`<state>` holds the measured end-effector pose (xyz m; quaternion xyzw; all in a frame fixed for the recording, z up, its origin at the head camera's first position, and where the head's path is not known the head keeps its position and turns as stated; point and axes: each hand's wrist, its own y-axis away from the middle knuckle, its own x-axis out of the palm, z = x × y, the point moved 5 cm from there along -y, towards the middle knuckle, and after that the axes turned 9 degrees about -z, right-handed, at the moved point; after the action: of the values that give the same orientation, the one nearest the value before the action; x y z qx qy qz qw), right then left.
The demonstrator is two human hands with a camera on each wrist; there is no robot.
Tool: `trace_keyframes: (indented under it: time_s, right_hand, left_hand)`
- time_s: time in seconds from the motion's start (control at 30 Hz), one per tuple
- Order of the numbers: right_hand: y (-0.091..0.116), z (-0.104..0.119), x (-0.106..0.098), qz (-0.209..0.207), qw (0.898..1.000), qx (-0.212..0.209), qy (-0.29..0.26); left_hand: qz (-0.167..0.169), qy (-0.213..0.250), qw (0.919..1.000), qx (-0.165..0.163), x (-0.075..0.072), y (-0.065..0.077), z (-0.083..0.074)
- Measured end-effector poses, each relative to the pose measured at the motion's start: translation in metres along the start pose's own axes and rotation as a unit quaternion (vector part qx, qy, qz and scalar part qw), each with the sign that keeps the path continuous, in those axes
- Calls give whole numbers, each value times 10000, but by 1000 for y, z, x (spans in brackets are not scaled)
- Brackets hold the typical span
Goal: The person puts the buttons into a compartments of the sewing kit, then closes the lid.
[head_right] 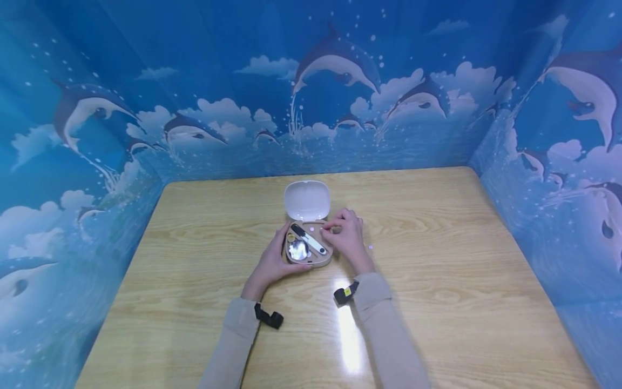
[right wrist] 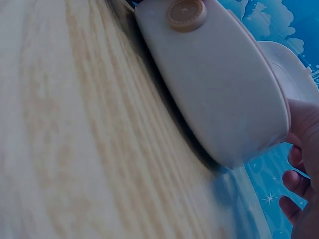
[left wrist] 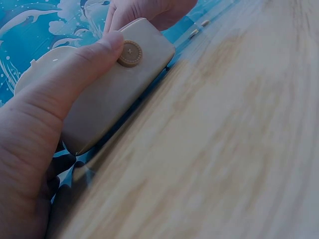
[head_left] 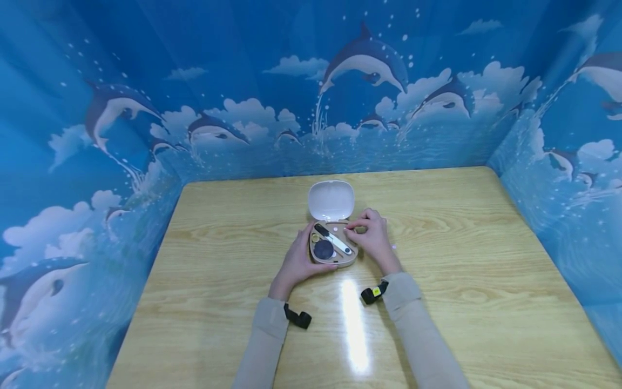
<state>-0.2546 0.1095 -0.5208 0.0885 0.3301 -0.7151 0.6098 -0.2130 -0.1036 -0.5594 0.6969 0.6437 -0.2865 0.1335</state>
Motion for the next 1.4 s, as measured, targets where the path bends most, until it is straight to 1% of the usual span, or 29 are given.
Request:
trace_keyframes:
  time_s: [0.3,0.53,0.73,0.83,0.93,1.07,1.17,1.3,1.4]
  right_hand:
    - [2,2,-1,18,10000,-41,2]
    - [2,2,-4,73,9996,105,-238]
    - [1,4,-11,7,9985,101,-545]
    - [0,4,-14,-57,9983,71,-583]
    - [0,2,-19,-117,9981,66,-609]
    - [1,-2,-27,-237,9967,178,-753]
    - [1,-6,-34,-352,9957,221,-834]
    - [1,-11,-46,-490,9947,176,-887]
    - [3,-16,-54,-569,9937,235,-939]
  left_hand:
    - [-41,10,10000,48,0,0,1]
    - [-30,83,9999,68,1,0,1]
    - [-37,58,10000,58,0,0,1]
    - [-33,67,10000,47,1,0,1]
    - [-36,60,10000,31,0,0,1]
    - [-49,51,10000,25,0,0,0]
    - [-44,64,10000,10,-1,0,-1]
    - [-38,50,10000,-41,-1,1,-1]
    - [-39,72,10000,-54,-2,1,-2]
